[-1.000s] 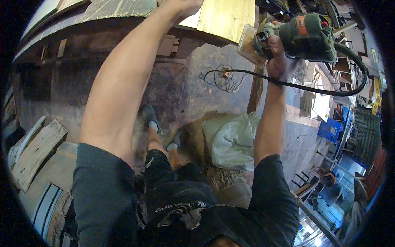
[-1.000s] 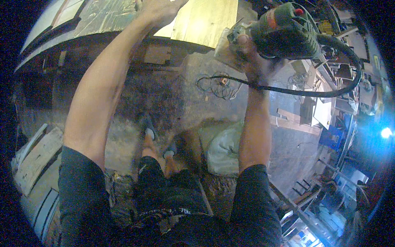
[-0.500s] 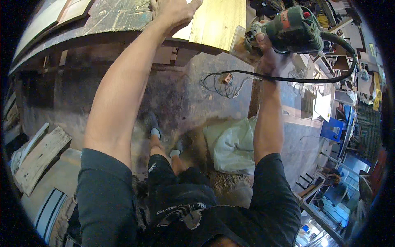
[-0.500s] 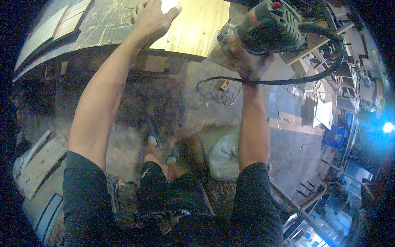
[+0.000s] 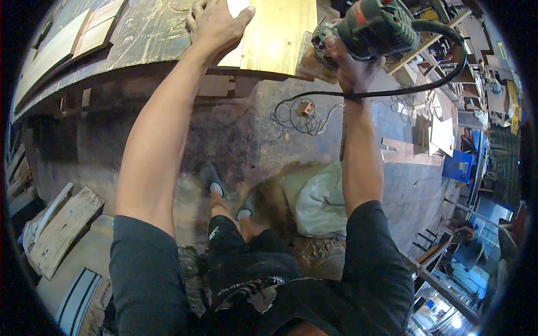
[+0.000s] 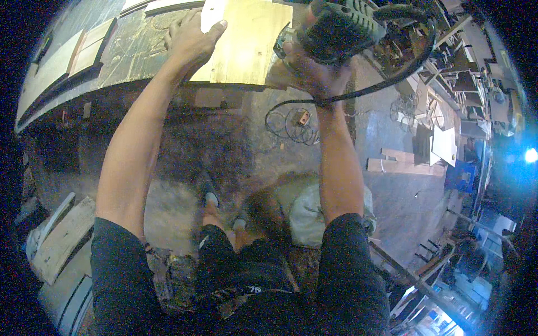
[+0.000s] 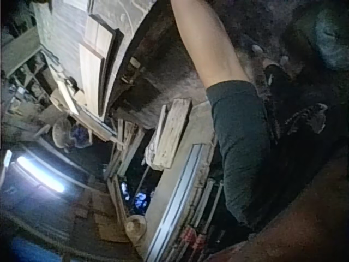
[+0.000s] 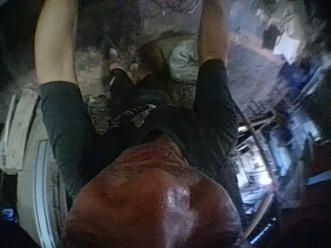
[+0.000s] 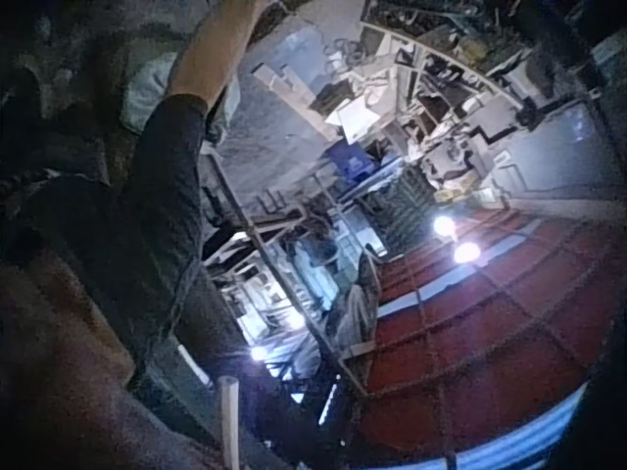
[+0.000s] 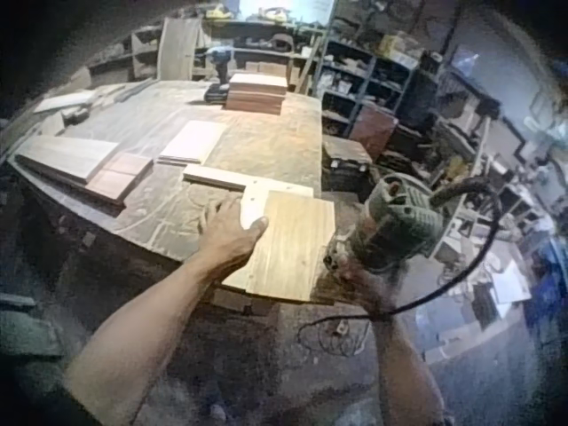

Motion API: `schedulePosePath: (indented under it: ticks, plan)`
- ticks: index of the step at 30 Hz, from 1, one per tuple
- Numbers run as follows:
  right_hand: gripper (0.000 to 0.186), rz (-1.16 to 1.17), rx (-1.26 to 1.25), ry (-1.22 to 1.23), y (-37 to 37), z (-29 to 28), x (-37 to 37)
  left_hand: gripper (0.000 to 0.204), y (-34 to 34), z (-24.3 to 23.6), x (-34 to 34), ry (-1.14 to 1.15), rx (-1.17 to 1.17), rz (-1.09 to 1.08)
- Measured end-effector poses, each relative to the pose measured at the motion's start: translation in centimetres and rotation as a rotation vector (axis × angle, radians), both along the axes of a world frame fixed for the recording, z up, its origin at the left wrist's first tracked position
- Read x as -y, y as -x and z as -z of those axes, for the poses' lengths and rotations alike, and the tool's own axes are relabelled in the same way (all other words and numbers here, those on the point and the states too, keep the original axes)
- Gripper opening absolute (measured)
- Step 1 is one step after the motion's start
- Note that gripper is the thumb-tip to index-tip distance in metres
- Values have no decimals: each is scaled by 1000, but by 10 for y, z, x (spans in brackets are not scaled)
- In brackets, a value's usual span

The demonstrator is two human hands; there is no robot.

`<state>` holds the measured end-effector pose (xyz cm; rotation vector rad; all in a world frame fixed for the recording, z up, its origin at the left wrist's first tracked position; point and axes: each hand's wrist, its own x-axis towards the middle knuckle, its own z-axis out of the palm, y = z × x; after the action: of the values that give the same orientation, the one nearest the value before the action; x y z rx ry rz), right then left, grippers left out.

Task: The person places wooden blocks against a jig on the workbench and routs their edges using a handheld router, turning and swapping each piece by hand.

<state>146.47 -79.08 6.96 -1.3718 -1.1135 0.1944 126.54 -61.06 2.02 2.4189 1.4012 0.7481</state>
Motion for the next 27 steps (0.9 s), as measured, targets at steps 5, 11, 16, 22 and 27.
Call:
schedulePosePath:
  ticks: [5, 11, 16, 22, 27]
  plan:
    - [41, 35, 131, -5, -1, -1, -2, 67, 2, 1, -5, -45, -34, 7]
    - [47, -86, -78, 8, 0, -11, -4, 66, 4, -8, 1, 44, -50, 19]
    - [41, -85, -101, -146, -3, -6, -17, 68, 4, 0, -3, -5, 1, 33]
    - [36, -5, 2, -71, -2, -12, -22, 69, 6, -1, -2, -24, -34, 19]
    - [47, -53, -62, -73, -4, -13, -30, 65, 8, 14, -20, -31, -8, 89]
